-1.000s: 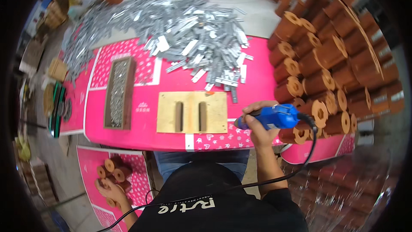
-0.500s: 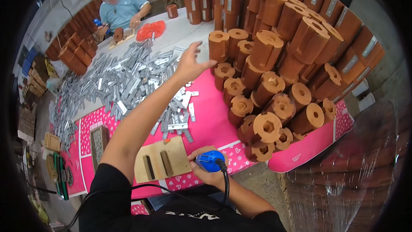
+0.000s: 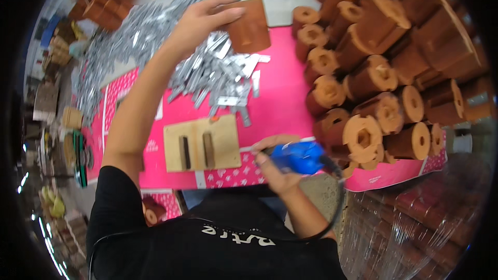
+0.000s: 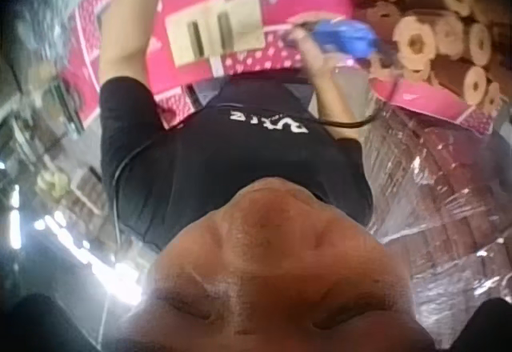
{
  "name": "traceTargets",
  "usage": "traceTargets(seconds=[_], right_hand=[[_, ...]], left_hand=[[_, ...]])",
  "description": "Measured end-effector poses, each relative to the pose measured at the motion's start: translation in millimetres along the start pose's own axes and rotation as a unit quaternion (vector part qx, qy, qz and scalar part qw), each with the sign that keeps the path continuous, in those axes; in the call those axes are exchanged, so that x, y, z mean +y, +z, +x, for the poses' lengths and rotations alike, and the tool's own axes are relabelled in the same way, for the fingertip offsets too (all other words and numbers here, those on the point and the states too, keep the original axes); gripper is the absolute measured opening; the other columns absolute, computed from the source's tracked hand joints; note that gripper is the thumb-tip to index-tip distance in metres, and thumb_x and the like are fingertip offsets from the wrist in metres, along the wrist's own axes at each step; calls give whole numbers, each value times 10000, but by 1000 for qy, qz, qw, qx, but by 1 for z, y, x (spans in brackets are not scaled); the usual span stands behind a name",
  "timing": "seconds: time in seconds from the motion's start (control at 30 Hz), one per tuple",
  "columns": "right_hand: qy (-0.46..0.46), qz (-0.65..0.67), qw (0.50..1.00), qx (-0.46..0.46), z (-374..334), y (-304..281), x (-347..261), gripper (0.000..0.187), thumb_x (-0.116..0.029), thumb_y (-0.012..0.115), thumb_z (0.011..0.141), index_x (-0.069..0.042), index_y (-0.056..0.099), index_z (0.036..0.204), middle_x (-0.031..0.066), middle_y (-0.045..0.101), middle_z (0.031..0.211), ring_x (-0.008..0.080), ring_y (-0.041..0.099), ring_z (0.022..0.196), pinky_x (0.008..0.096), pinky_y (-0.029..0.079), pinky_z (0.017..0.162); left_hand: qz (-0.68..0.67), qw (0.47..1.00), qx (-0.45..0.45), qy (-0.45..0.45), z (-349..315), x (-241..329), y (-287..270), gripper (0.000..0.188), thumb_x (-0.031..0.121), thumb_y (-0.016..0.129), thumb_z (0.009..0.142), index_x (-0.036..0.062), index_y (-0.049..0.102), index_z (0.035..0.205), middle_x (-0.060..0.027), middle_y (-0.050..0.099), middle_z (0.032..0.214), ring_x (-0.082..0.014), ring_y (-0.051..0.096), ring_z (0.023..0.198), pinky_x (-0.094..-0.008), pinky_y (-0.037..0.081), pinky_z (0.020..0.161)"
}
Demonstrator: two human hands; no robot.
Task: Using an electric screwdriver to attach metal hinges and fasteners to curved brown wooden panels.
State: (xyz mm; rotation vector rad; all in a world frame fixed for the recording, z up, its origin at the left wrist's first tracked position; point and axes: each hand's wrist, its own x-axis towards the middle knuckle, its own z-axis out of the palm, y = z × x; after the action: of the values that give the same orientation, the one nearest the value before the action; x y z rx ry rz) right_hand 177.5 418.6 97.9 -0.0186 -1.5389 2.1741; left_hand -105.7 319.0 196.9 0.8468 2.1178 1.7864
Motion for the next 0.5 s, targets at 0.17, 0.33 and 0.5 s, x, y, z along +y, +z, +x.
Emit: traceTargets(seconds=[0.17,0.33,0.5], right_hand=[[-27,27,999,23,11,10,0,254,-16,609,789,39,475,998,174,620,842,183,605,636,294,515,621],[-22,28,999,1,9,19,4,290,5,601,754,22,451,1002,213,611,856,206,588,616,323,514,611],[-11,0,1000,20,2,35,-1,313,12,601,747,20,454,1024,206,613,850,203,585,617,323,509,616]], left_hand=[[-24,948,-21,-318,-182,-9,-73,432,373,651,859,45,624,1140,-53,644,1012,-140,613,876,-290,504,710],[-65,920,-9,-386,-267,-45,-76,348,305,635,889,71,623,1147,-23,649,989,-112,615,838,-265,499,720],[279,946,-16,-168,-269,-77,-65,363,356,585,921,48,623,1111,-91,564,951,-168,590,873,-290,507,667]])
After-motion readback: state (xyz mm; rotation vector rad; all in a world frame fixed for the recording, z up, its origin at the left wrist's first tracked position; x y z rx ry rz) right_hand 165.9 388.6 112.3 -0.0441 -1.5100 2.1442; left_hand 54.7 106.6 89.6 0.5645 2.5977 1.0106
